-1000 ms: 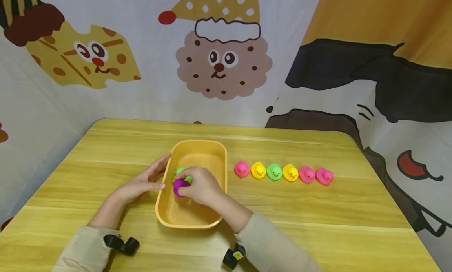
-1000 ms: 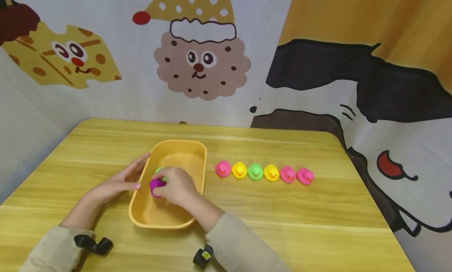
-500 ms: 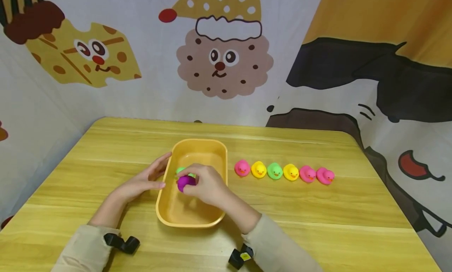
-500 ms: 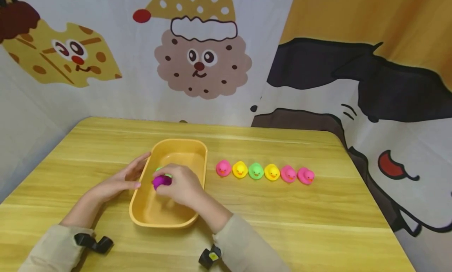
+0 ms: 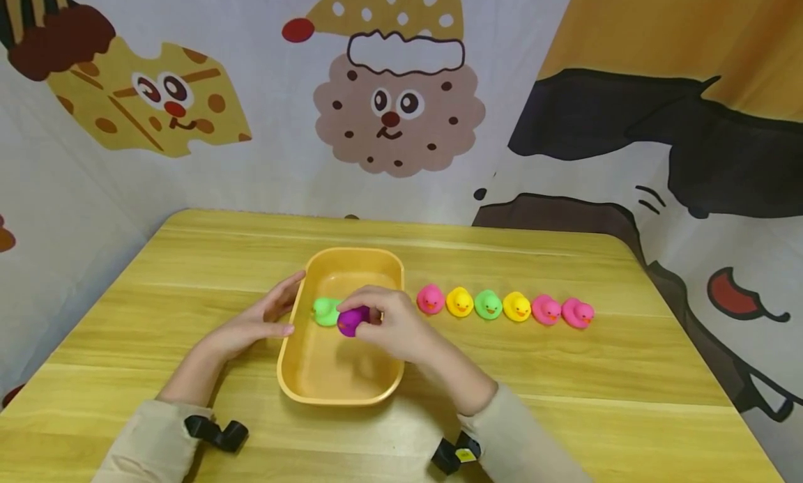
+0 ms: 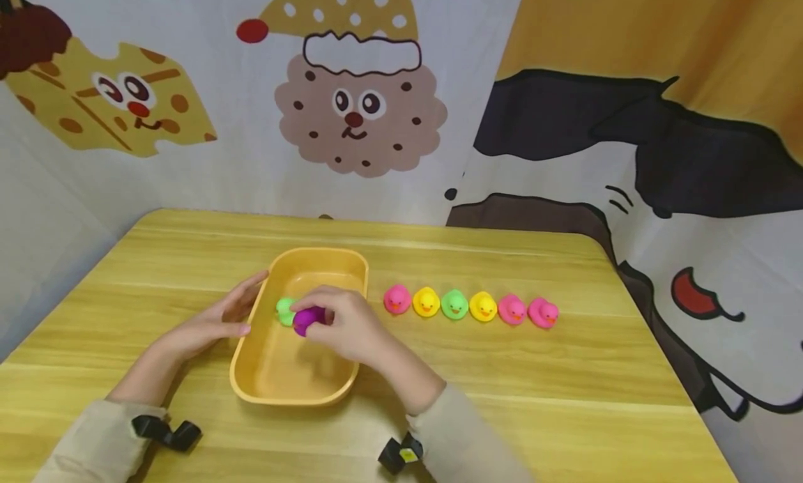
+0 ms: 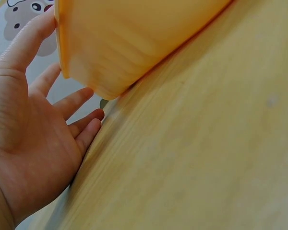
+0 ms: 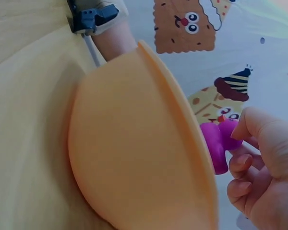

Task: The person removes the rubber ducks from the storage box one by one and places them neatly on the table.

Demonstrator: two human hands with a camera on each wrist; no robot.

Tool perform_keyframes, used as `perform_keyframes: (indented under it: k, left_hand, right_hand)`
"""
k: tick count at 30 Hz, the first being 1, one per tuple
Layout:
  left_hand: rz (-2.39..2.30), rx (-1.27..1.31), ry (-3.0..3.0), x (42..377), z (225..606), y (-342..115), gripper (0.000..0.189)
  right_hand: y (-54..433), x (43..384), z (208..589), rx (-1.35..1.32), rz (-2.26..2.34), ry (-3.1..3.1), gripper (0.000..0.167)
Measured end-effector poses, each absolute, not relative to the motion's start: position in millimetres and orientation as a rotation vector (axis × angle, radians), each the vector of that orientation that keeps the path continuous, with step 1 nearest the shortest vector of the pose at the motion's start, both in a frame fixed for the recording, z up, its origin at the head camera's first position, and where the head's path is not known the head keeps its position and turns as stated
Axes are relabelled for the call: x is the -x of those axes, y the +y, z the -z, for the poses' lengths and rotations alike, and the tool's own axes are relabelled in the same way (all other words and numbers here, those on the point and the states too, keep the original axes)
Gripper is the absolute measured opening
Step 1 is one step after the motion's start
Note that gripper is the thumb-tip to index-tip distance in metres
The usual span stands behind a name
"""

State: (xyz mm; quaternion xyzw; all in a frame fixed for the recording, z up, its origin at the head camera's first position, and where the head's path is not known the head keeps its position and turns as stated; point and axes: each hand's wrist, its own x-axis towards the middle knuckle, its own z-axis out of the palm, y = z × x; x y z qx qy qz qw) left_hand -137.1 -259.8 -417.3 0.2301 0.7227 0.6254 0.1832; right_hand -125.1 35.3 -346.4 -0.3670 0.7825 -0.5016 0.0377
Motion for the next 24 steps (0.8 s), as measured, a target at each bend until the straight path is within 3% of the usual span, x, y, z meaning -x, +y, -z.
perform_keyframes:
  k: [14, 24]
  left_hand:
    - [-1.755, -0.640, 2.054, 134, 415, -259, 0.084]
    - [-1.775, -0.649, 2.031, 134, 415, -258, 0.085]
  right_hand:
    - [87, 126, 336, 1.263, 1.543, 2.343, 0.034]
    - [124, 126, 332, 1.206, 1.530, 2.374, 0.037]
